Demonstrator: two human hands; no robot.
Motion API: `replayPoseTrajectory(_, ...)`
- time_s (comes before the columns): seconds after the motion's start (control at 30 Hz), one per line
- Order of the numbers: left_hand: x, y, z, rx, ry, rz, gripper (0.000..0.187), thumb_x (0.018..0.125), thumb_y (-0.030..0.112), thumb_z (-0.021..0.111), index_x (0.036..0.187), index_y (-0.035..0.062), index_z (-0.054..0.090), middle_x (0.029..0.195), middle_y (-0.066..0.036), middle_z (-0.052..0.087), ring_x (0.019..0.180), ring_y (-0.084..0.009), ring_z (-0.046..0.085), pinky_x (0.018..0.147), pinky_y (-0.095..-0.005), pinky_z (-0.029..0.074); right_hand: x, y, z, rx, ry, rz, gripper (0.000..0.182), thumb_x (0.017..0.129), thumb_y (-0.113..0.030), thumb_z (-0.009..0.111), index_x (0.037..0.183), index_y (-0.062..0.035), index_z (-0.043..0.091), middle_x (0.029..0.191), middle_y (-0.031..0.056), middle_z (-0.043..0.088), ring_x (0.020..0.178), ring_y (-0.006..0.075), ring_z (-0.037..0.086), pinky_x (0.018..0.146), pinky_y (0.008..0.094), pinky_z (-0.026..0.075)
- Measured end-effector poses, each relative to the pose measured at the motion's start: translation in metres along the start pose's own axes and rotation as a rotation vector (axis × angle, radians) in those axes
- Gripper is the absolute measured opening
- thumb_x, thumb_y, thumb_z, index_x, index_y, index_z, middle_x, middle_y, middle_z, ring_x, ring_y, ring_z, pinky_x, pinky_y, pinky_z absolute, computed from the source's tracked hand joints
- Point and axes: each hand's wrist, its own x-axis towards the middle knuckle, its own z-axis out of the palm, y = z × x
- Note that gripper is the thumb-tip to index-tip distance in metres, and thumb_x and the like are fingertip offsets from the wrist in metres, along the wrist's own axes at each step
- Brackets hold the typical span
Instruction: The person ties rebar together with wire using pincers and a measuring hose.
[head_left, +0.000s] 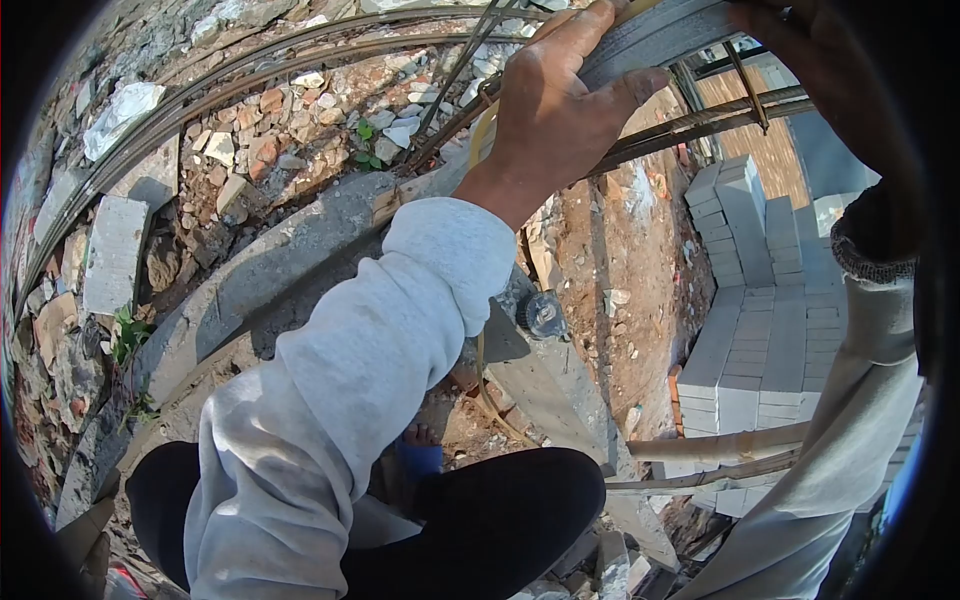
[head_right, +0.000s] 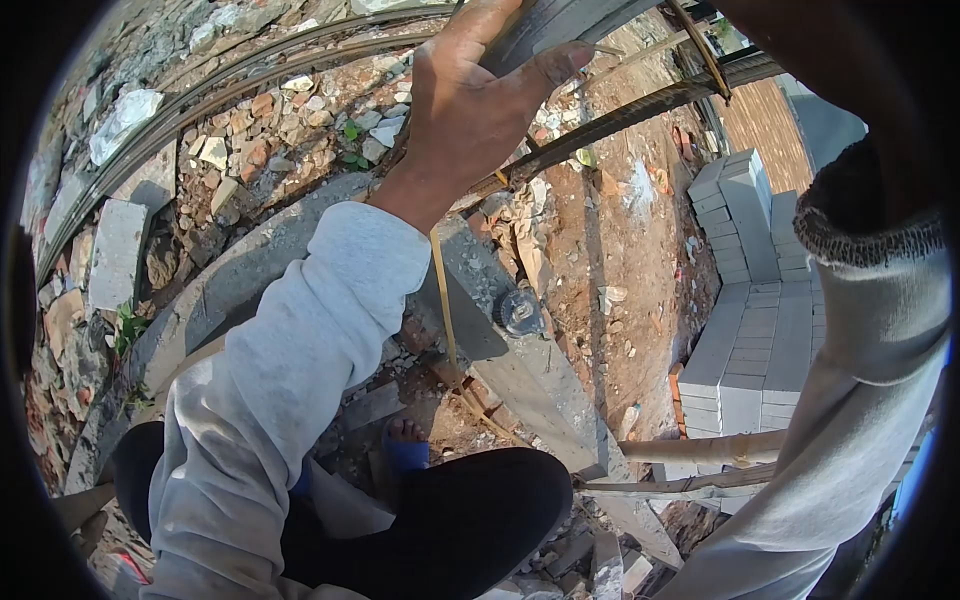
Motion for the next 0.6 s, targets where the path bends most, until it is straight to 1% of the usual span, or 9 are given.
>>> replayPoseTrajectory(0.07, 0.000, 0.004, 0.000, -0.098, -0.007, -0.089, 0.050, 0.090, 0.012, 0.078, 0.129, -0.0119, 0.060, 0.115, -0.024, 0.070, 0.107, -0.0305, 0.068, 0.097, -0.0385, 0.052, 0.003, -0.001, 0.002, -0.018, -0.021, -0.004, 0.014, 0.097, -0.015, 0.063, 0.102, -0.0024, 0.059, 0.090, 0.0109, 0.062, 0.089, 0.0272, 0.062, 0.080, 0.0391, 0.051)
replayPoseTrajectory(0.17, 0.002, 0.002, -0.004, 0.177, 0.015, 0.052, 0.054, 0.091, 0.020, 0.078, 0.131, -0.0113, 0.059, 0.118, -0.026, 0.069, 0.111, -0.0333, 0.066, 0.099, -0.0405, 0.050, 0.007, -0.005, 0.003, -0.029, -0.038, -0.001, 0.014, 0.097, -0.015, 0.063, 0.102, -0.0024, 0.059, 0.090, 0.0108, 0.062, 0.089, 0.0270, 0.062, 0.080, 0.0389, 0.051)
replayPoseTrajectory(0.27, 0.002, 0.001, -0.006, 0.198, -0.020, 0.004, 0.057, 0.092, 0.026, 0.077, 0.132, -0.0106, 0.059, 0.121, -0.027, 0.068, 0.115, -0.0364, 0.065, 0.102, -0.0420, 0.049, 0.011, -0.006, 0.003, -0.033, -0.057, 0.005, 0.014, 0.097, -0.015, 0.063, 0.102, -0.0023, 0.059, 0.090, 0.0107, 0.062, 0.089, 0.0267, 0.062, 0.081, 0.0387, 0.051)
replayPoseTrajectory(0.37, 0.002, -0.008, -0.003, 0.228, 0.027, 0.103, 0.058, 0.092, 0.028, 0.077, 0.132, -0.0097, 0.059, 0.122, -0.027, 0.068, 0.116, -0.0371, 0.065, 0.102, -0.0420, 0.049, 0.015, -0.011, 0.004, -0.035, -0.065, 0.002, 0.014, 0.097, -0.015, 0.063, 0.102, -0.0022, 0.059, 0.090, 0.0106, 0.062, 0.089, 0.0265, 0.062, 0.081, 0.0385, 0.051)
replayPoseTrajectory(0.47, 0.002, -0.008, -0.003, 0.195, 0.030, 0.089, 0.058, 0.092, 0.028, 0.077, 0.132, -0.0097, 0.059, 0.123, -0.028, 0.067, 0.117, -0.0370, 0.065, 0.103, -0.0419, 0.049, 0.018, -0.014, 0.003, -0.038, -0.066, 0.000, 0.014, 0.097, -0.014, 0.063, 0.102, -0.0021, 0.060, 0.090, 0.0105, 0.062, 0.089, 0.0263, 0.062, 0.081, 0.0382, 0.051)
replayPoseTrajectory(0.6, 0.000, -0.004, -0.004, 0.200, 0.005, 0.006, 0.060, 0.092, 0.030, 0.077, 0.134, -0.0093, 0.059, 0.125, -0.028, 0.067, 0.120, -0.0362, 0.064, 0.104, -0.0412, 0.048, 0.022, -0.018, 0.002, -0.041, -0.064, 0.007, 0.013, 0.098, -0.014, 0.063, 0.102, -0.0019, 0.060, 0.090, 0.0103, 0.062, 0.089, 0.0260, 0.062, 0.081, 0.0379, 0.051)
